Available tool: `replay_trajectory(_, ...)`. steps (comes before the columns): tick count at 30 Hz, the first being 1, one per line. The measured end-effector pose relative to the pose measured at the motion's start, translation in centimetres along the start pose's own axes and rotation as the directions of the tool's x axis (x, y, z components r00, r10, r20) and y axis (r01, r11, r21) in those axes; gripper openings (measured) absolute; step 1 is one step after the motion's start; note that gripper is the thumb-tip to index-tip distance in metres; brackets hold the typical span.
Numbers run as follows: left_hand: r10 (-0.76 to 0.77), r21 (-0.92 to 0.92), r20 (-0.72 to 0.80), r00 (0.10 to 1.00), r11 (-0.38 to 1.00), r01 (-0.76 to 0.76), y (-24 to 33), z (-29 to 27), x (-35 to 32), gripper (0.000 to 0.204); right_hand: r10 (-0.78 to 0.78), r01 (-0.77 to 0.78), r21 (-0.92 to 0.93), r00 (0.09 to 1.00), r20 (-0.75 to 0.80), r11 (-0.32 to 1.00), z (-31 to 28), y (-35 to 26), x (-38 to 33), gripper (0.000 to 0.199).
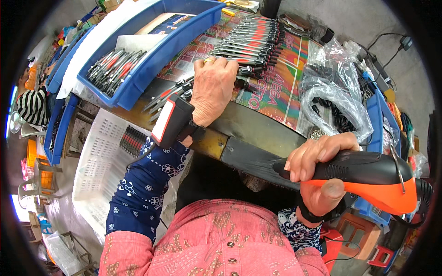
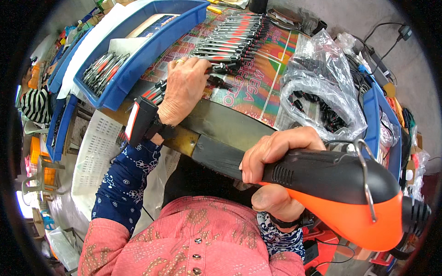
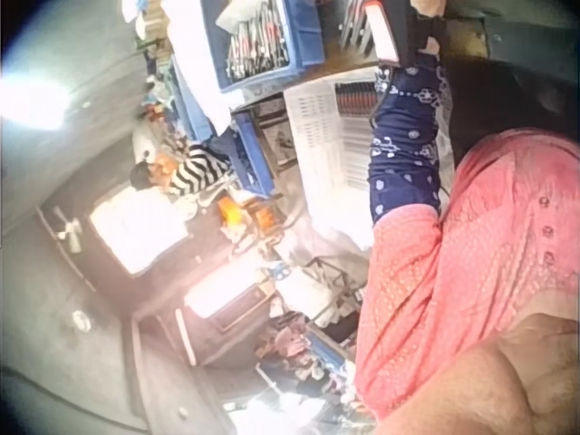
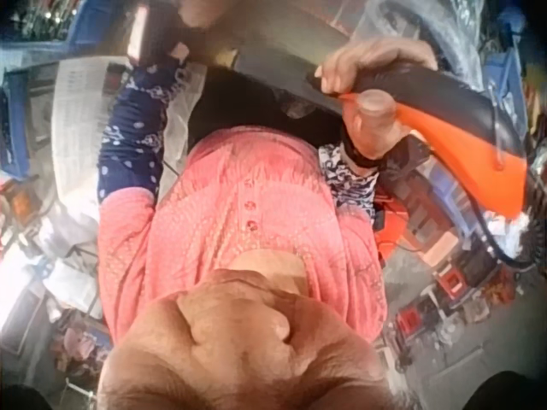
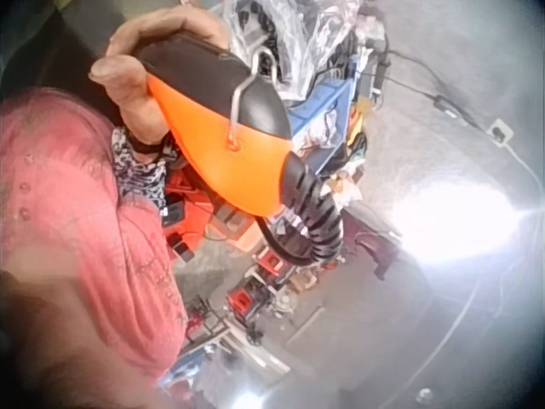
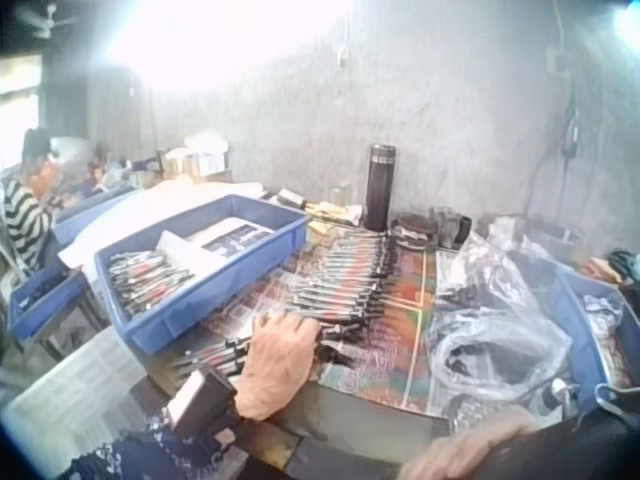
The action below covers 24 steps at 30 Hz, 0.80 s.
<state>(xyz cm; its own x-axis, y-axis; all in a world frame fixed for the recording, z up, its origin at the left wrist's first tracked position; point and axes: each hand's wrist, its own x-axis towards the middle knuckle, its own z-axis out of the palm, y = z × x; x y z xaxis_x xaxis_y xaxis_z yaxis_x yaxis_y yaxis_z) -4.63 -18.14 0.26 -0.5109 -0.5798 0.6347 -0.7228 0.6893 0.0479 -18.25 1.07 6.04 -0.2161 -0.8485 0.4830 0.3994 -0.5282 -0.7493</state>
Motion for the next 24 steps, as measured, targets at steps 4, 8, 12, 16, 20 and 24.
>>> replay_trajectory(4, -0.026, -0.277, -0.107, 0.994, 0.961, -0.005, 1.1, -2.0, -0.3, 0.021, -0.035, 0.034, -0.022, 0.999, -0.024, 0.999, 0.3, -0.3, -0.1, 0.052)
replay_trajectory(8, -0.063, -0.556, -0.111, 0.992, 0.831, -0.009, 3.3, -5.7, -2.7, 0.024, -0.069, 0.069, -0.006, 0.995, -0.067, 0.998, 0.5, -0.8, -0.4, 0.057)
replay_trajectory(12, -0.201, -0.803, 0.411, 0.889, 0.382, 0.458, 5.2, -9.1, -6.5, 0.019, -0.087, 0.104, -0.182, 0.991, 0.102, 0.978, 0.1, -1.1, -0.2, 0.061)
replay_trajectory(16, -0.112, -0.677, 0.733, 0.671, -0.225, 0.701, 6.2, -10.6, -9.9, 0.012, -0.074, 0.129, -0.196, 0.961, 0.265, 0.972, -0.2, -0.8, 0.2, 0.065)
replay_trajectory(20, -0.059, -0.566, 0.788, 0.612, -0.461, 0.684, 7.3, -10.6, -12.5, 0.009, -0.073, 0.133, -0.162, 0.942, 0.328, 0.978, 0.4, -0.3, 0.1, 0.067)
replay_trajectory(24, -0.084, -0.516, 0.828, 0.554, -0.498, 0.697, 8.0, -10.0, -13.4, 0.011, -0.066, 0.131, -0.121, 0.898, 0.435, 0.984, 0.8, 0.1, 0.6, 0.066)
